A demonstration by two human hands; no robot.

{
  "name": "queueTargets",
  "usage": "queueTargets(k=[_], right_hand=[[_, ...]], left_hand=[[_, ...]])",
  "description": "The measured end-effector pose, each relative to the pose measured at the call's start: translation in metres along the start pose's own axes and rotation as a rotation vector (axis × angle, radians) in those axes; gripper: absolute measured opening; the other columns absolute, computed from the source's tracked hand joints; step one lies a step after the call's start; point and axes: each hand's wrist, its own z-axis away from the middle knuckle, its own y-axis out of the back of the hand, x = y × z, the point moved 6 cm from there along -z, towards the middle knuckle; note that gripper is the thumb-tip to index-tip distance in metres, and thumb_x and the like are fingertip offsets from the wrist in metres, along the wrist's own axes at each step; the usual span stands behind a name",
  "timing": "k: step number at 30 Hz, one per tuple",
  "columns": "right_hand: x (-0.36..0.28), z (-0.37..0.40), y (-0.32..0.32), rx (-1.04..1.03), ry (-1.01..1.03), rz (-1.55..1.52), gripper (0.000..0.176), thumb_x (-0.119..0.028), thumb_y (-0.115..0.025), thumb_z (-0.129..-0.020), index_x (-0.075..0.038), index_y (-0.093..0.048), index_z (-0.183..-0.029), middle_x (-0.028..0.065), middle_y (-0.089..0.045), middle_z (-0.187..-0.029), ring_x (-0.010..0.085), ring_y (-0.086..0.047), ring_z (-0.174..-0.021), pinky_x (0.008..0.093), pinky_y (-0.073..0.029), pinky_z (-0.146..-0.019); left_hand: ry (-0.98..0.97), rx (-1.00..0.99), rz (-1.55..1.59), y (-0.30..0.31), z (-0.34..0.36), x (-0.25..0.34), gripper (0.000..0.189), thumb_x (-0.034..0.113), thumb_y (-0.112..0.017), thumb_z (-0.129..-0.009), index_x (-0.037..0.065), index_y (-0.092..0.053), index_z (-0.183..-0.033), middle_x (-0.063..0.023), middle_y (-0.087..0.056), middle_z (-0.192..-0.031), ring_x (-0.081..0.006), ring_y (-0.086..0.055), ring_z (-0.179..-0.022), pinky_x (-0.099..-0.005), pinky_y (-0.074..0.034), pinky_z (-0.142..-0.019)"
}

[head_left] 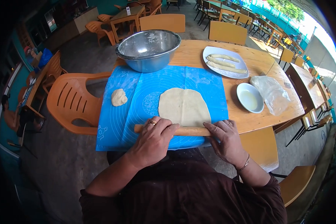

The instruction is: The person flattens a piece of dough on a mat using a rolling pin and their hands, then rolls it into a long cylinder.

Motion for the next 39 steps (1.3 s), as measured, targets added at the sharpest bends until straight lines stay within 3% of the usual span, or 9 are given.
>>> queueTargets(k=[10, 12, 14, 15, 17, 20, 27, 32, 39], right_hand=[[0.038, -0.072, -0.017, -0.054, 0.033, -0.066, 0.035, -0.006, -0.067, -0.078, -0.003, -0.069, -0.113, 0.0139, -0.054, -0.098, 0.0320, -0.052, -0.096, 0.0427, -0.044, -0.088], [0.044, -0.070, -0.037, -0.272, -0.075, -0.016, 0.042, -0.020, -0.061, -0.089, 0.000, -0.062, -0.126, 0.0199, -0.056, -0.116, 0.0381, -0.050, -0.117, 0.0453, -0.040, -0.102], [0.046, -0.064, -0.051, -0.078, -0.005, 0.253, 0.060, -0.036, -0.050, -0.098, 0.006, -0.046, -0.141, 0.0284, -0.043, -0.143, 0.0453, -0.030, -0.142, 0.0502, -0.027, -0.117], [0.045, -0.072, -0.051, -0.278, -0.129, 0.189, 0.077, -0.051, -0.034, -0.103, 0.009, -0.026, -0.151, 0.0306, -0.021, -0.158, 0.0454, -0.007, -0.150, 0.0534, -0.010, -0.122], [0.046, -0.083, -0.056, -0.294, -0.148, 0.227, 0.079, -0.054, -0.030, -0.103, 0.007, -0.025, -0.152, 0.0300, -0.019, -0.159, 0.0452, -0.006, -0.151, 0.0533, -0.009, -0.122], [0.055, -0.104, -0.061, -0.307, -0.187, 0.276, 0.081, -0.058, -0.024, -0.102, 0.004, -0.021, -0.155, 0.0291, -0.014, -0.161, 0.0447, -0.003, -0.151, 0.0528, -0.006, -0.123], [0.086, -0.158, -0.090, -0.327, -0.264, 0.359, 0.077, -0.059, -0.019, -0.103, -0.005, -0.021, -0.157, 0.0279, -0.013, -0.162, 0.0436, -0.004, -0.151, 0.0513, -0.007, -0.123], [0.104, -0.188, -0.103, -0.356, -0.317, 0.307, 0.075, -0.057, -0.020, -0.103, -0.004, -0.022, -0.157, 0.0269, -0.017, -0.161, 0.0417, -0.008, -0.151, 0.0482, -0.010, -0.123], [0.111, -0.197, -0.107, -0.292, -0.335, 0.306, 0.075, -0.056, -0.023, -0.103, -0.004, -0.022, -0.157, 0.0262, -0.020, -0.161, 0.0413, -0.009, -0.151, 0.0490, -0.012, -0.123]], left_hand=[[0.118, -0.050, 0.085, -0.010, -0.027, -0.060, 0.031, -0.001, -0.068, -0.082, 0.002, -0.067, -0.113, -0.0138, -0.061, -0.111, -0.0338, -0.057, -0.102, -0.0419, -0.048, -0.089], [0.164, -0.087, 0.084, -0.018, -0.024, -0.065, 0.028, 0.001, -0.067, -0.083, 0.002, -0.067, -0.112, -0.0159, -0.060, -0.117, -0.0345, -0.055, -0.106, -0.0428, -0.047, -0.092], [0.186, -0.159, -0.056, -0.021, -0.027, -0.060, 0.037, 0.017, -0.061, -0.093, -0.004, -0.061, -0.123, -0.0248, -0.045, -0.140, -0.0420, -0.041, -0.130, -0.0498, -0.034, -0.109], [0.191, -0.165, -0.051, -0.028, -0.027, -0.060, 0.037, 0.017, -0.061, -0.093, -0.004, -0.061, -0.123, -0.0248, -0.045, -0.140, -0.0420, -0.041, -0.130, -0.0498, -0.034, -0.109], [0.136, -0.163, -0.377, -0.041, -0.030, -0.061, 0.065, 0.042, -0.044, -0.101, -0.011, -0.045, -0.139, -0.0316, -0.027, -0.152, -0.0473, -0.014, -0.146, -0.0596, -0.009, -0.119], [0.251, -0.223, -0.362, -0.052, -0.046, -0.080, 0.080, 0.053, -0.029, -0.103, -0.013, -0.029, -0.147, -0.0301, -0.016, -0.159, -0.0456, -0.001, -0.150, -0.0615, 0.003, -0.119], [0.431, -0.240, -0.360, -0.054, -0.089, -0.130, 0.071, 0.046, -0.030, -0.104, -0.011, -0.035, -0.145, -0.0295, -0.031, -0.151, -0.0438, -0.018, -0.147, -0.0531, -0.014, -0.120], [0.509, -0.222, -0.373, -0.048, -0.107, -0.153, 0.042, 0.033, -0.045, -0.102, -0.004, -0.057, -0.117, -0.0226, -0.054, -0.125, -0.0387, -0.048, -0.118, -0.0485, -0.036, -0.105], [0.496, -0.181, -0.366, -0.048, -0.115, -0.164, 0.044, 0.038, -0.043, -0.102, -0.003, -0.061, -0.105, -0.0235, -0.057, -0.121, -0.0370, -0.048, -0.119, -0.0475, -0.037, -0.105]])
